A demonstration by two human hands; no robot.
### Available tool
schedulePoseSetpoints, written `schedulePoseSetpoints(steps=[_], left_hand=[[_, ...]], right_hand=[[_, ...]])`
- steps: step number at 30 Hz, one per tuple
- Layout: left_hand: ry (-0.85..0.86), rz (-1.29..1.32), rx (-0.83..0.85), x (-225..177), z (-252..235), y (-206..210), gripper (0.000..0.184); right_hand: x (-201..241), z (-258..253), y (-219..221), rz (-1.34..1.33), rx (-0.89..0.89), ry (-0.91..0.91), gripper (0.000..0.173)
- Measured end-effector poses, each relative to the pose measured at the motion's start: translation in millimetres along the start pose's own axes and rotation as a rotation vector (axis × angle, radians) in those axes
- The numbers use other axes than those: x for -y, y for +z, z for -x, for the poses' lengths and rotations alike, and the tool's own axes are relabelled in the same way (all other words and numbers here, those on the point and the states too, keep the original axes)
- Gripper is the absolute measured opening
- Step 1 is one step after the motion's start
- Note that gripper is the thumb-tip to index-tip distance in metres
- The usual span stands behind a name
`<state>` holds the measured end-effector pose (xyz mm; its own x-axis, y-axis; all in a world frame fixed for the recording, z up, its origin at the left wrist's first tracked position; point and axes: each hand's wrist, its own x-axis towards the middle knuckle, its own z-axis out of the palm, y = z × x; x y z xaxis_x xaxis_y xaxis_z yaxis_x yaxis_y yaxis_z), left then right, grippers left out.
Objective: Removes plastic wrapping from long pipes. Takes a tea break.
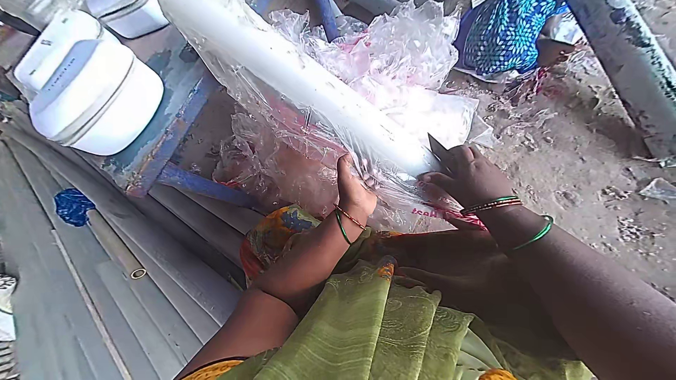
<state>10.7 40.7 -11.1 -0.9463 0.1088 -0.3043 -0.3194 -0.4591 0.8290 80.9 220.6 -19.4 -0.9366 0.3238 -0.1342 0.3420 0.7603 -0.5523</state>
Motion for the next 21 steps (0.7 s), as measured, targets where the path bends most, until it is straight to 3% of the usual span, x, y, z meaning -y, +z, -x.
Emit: schedulePoseSetpoints(steps=[3, 4, 9, 14, 21], left_hand=[[-0.027, -0.041, 0.031, -2, 1, -1, 0.065], [-0.039, -0.078, 0.040, -1, 1, -3, 0.064], [-0.051, -0.199, 0.049, 4, -6, -10, 0.013], [0.001, -0.098, 0.181, 15, -19, -22, 0.020], [0.006, -0.083, 0.152, 17, -16, -21, 0.007]], right_hand=[[1, 1, 1, 0.020, -0.002, 0.016, 0.064], [1, 1, 1, 0.026, -0.009, 0.010, 0.063], [2, 3, 2, 0.035, -0.029, 0.003, 0.063], [0, 4, 7, 0.046, -0.075, -0.024, 0.061], [-3, 4, 9, 0.030, -0.080, -0.015, 0.062]])
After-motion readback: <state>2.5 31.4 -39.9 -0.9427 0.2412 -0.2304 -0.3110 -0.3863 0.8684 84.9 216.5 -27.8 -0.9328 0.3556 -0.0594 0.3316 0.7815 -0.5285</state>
